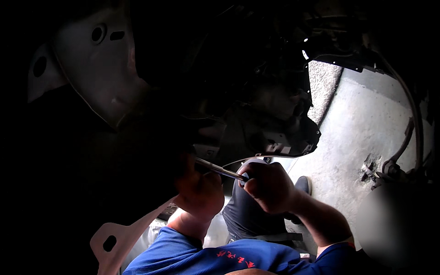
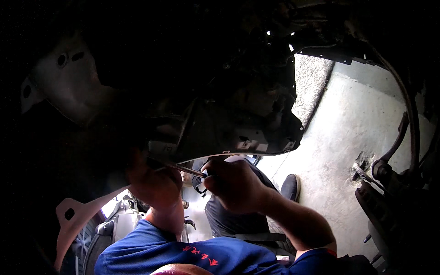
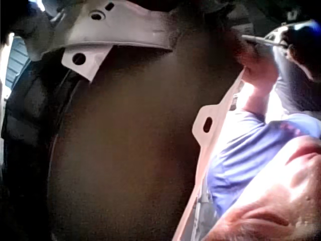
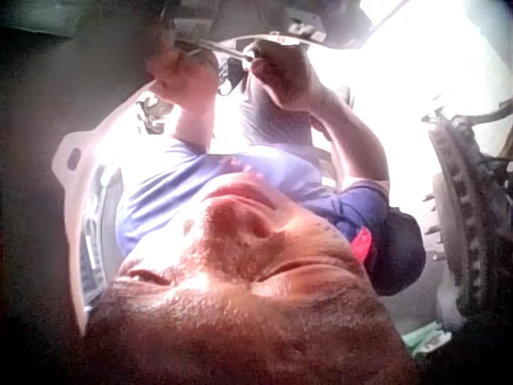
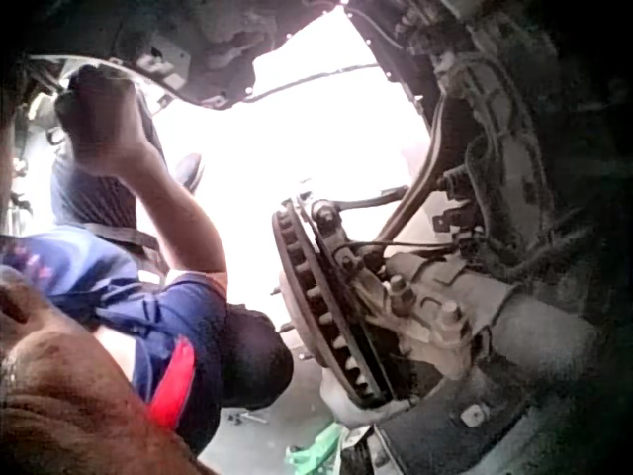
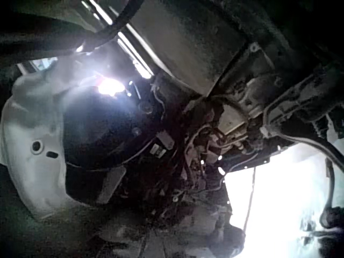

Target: The person unscrews and fastens screws inside a car's wheel well using a screwdriver and aligns the outer fender panel into place by hand.

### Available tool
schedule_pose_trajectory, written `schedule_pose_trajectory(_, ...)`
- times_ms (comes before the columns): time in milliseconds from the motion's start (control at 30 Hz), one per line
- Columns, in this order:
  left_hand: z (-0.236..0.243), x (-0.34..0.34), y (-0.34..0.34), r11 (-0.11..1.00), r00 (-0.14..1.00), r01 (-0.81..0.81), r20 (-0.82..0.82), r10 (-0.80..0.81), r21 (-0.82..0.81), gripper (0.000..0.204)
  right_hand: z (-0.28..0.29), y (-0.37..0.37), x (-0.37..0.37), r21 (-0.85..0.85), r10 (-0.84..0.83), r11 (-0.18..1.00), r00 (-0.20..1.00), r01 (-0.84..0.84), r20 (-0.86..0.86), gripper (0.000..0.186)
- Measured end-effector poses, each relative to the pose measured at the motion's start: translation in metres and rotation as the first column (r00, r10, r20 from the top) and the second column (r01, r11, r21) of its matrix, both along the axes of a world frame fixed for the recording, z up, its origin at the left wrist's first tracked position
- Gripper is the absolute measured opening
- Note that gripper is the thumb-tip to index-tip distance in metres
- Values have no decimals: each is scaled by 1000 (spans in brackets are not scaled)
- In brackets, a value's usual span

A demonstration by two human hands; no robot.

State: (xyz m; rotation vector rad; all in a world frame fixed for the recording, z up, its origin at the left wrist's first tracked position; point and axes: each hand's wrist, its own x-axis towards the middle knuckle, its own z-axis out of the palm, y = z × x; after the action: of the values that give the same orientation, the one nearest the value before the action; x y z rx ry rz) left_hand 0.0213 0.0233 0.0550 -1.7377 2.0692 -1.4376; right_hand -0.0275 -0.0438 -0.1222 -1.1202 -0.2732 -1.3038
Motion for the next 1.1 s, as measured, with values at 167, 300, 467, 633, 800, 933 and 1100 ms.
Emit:
schedule_pose_trajectory(167,0,3,-4,989,987,141,89,-137,-34,53,-10,-32,-4,66,799,601,599,-797,-43,60)
schedule_pose_trajectory(300,1,2,0,999,1000,8,-19,-7,41,55,-10,-37,-9,193,871,471,488,-861,51,51)
schedule_pose_trajectory(467,10,12,3,987,940,111,-333,-68,113,55,-6,-26,-22,115,471,871,878,-478,86,38)
schedule_pose_trajectory(633,8,11,2,994,959,68,-282,-40,90,55,0,10,-8,41,-580,809,808,586,-99,33)
schedule_pose_trajectory(800,2,9,6,999,970,16,-244,-6,38,55,2,25,-1,8,-527,847,842,531,-113,37)
schedule_pose_trajectory(933,6,6,8,996,983,-88,-165,86,-3,58,4,17,-9,48,-304,950,948,309,-93,31)
schedule_pose_trajectory(1100,11,-11,0,999,999,5,-46,-3,48,36,0,-6,-8,57,328,943,945,-327,7,28)
